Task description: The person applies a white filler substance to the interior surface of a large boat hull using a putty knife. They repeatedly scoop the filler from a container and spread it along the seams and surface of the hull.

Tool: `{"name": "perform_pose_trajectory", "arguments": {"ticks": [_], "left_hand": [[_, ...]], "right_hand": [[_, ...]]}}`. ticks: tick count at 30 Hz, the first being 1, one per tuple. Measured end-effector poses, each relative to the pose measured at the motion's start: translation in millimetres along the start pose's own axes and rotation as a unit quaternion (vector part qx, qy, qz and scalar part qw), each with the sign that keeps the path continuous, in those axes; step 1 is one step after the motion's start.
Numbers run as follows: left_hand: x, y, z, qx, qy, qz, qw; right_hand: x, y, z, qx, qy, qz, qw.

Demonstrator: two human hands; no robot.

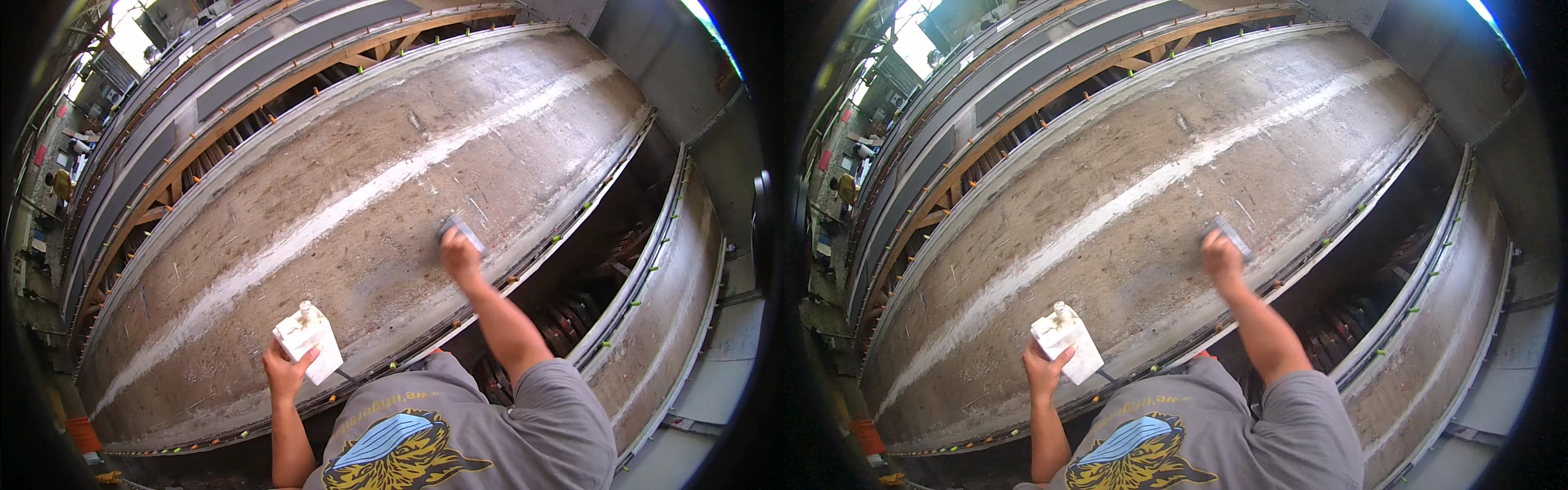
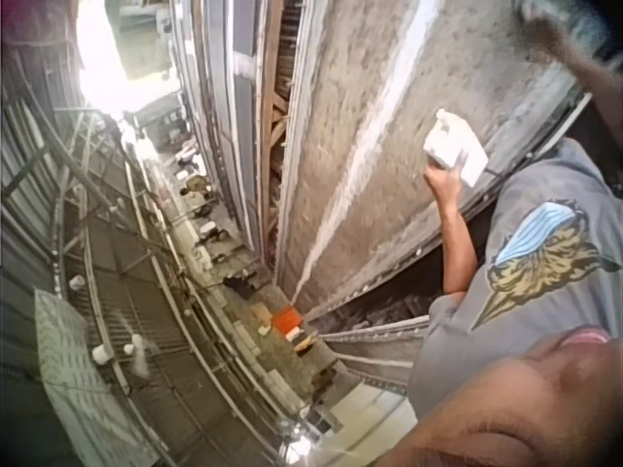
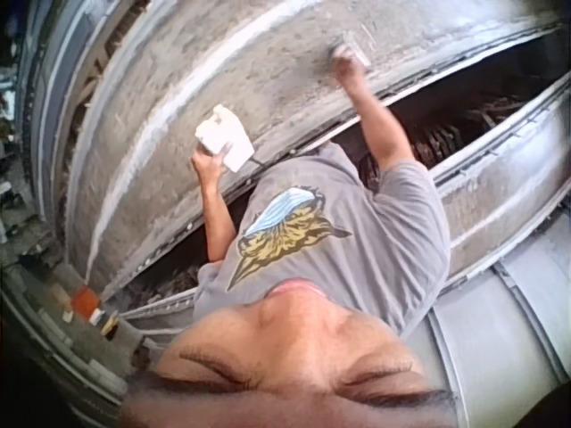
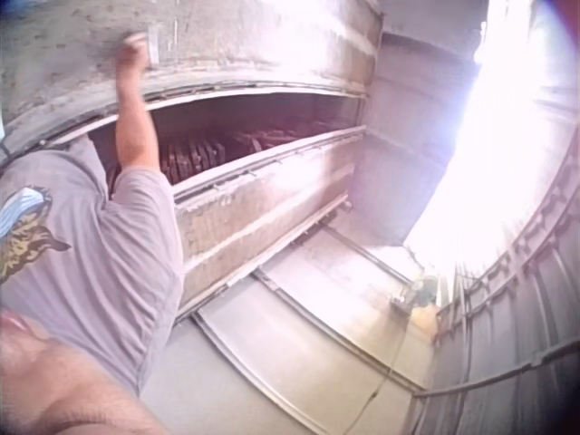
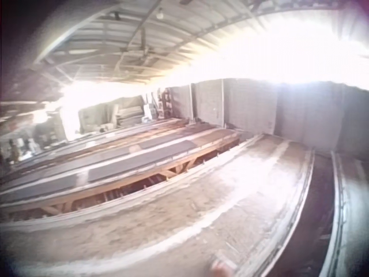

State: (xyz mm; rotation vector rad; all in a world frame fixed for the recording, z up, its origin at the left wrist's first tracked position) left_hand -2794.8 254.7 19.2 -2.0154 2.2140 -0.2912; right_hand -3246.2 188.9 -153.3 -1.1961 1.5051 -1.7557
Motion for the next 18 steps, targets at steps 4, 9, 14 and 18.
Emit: {"name": "perform_pose_trajectory", "arguments": {"ticks": [4,9,14,18], "left_hand": [[5,3,-7,-0.002,0.002,0.003,1.000],[10,8,-10,0.009,0.004,0.032,0.999],[6,13,-5,0.006,-0.006,0.030,1.000],[3,7,1,0.001,-0.014,0.030,0.999]], "right_hand": [[1,-42,-7,0.097,0.019,0.116,0.988],[60,-30,-103,0.065,0.127,0.091,0.986],[-77,-47,54,0.023,-0.084,0.020,0.996],[-25,-46,18,0.203,-0.001,0.151,0.967]]}}
Point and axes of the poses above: each hand's wrist, its own x-axis towards the middle knuckle, its own y-axis out of the palm, z = x × y, the point moved 6 cm from there along x, towards the middle knuckle, and after that the axes turned 11 degrees about y, right-handed, at the moved point
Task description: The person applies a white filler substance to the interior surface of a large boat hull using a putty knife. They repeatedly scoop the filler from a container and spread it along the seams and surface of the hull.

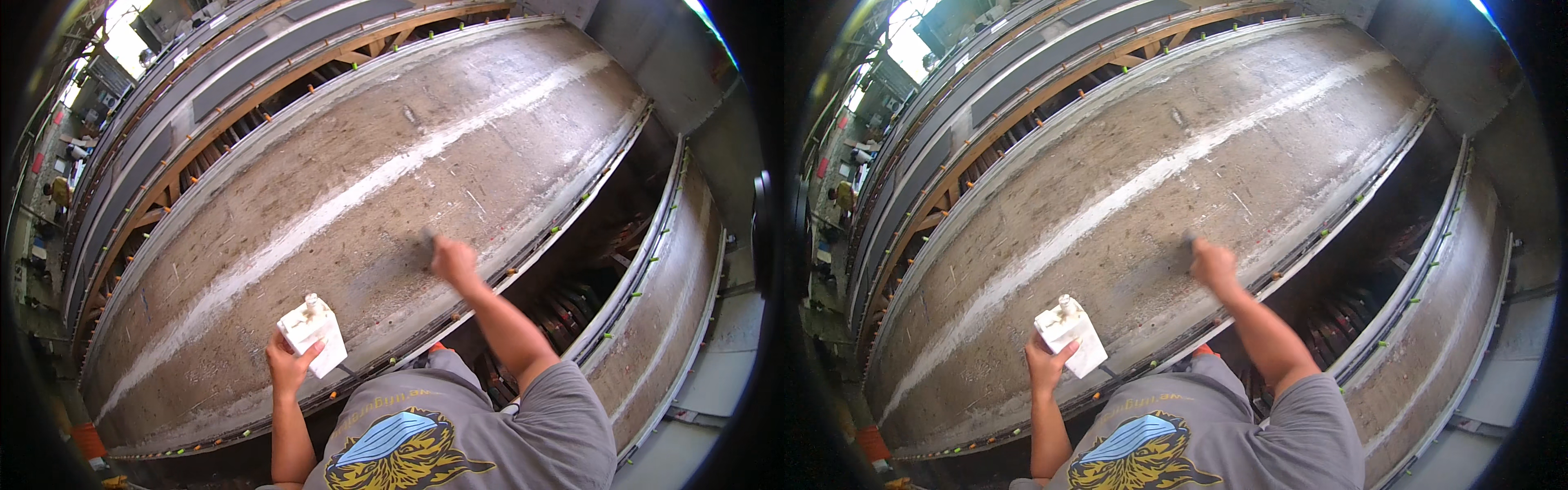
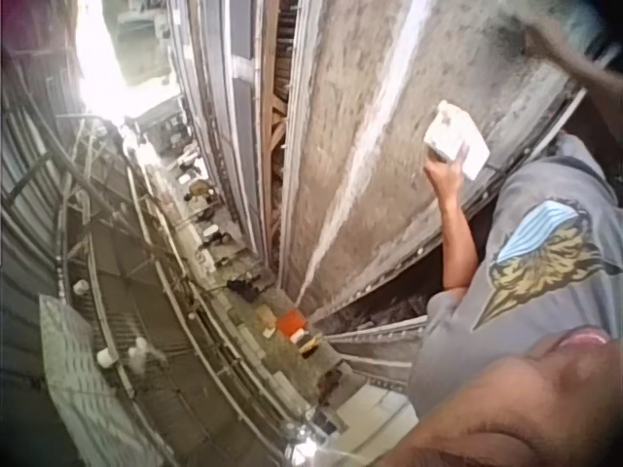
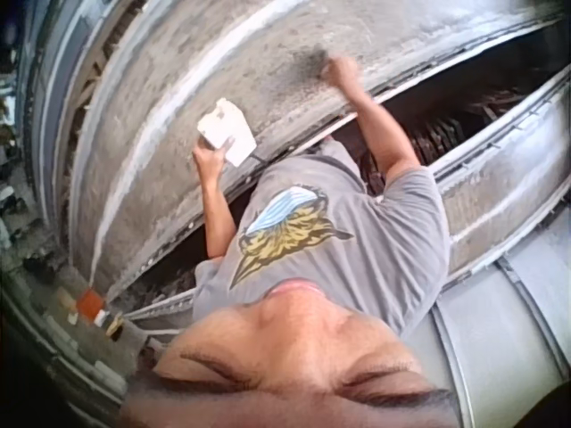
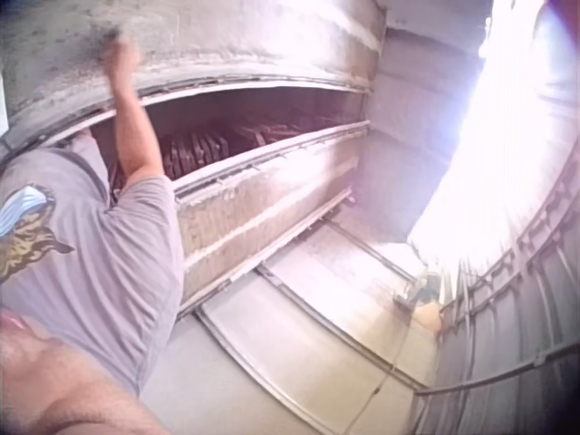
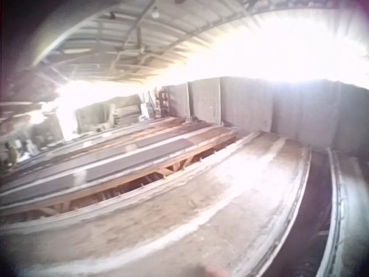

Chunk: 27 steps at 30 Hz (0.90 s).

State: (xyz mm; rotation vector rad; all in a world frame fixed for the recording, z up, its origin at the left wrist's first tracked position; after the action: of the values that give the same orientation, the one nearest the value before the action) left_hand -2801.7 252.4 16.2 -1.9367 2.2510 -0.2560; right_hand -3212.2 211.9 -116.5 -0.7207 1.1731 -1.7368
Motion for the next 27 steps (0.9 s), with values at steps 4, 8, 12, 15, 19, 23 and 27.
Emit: {"name": "perform_pose_trajectory", "arguments": {"ticks": [4,8,12,15,19,23,27], "left_hand": [[-3,-11,-3,0.009,0.031,-0.025,0.999],[-11,-21,2,0.006,0.031,-0.040,0.999],[-23,-35,16,0.001,0.019,-0.057,0.998],[-33,-49,22,-0.015,0.012,-0.082,0.996],[-39,-62,25,-0.016,0.014,-0.102,0.995],[-50,-79,30,0.001,0.016,-0.119,0.993],[-55,-89,33,0.011,-0.002,-0.115,0.993]], "right_hand": [[81,-45,-79,-0.104,0.082,-0.128,0.983],[56,41,-9,-0.250,-0.026,-0.117,0.961],[-86,86,155,-0.247,-0.185,-0.154,0.938],[-97,66,185,-0.035,-0.168,0.122,0.978],[-61,71,187,0.073,-0.133,0.294,0.944],[50,83,128,0.057,-0.005,0.313,0.948],[134,34,93,0.035,-0.027,0.173,0.984]]}}
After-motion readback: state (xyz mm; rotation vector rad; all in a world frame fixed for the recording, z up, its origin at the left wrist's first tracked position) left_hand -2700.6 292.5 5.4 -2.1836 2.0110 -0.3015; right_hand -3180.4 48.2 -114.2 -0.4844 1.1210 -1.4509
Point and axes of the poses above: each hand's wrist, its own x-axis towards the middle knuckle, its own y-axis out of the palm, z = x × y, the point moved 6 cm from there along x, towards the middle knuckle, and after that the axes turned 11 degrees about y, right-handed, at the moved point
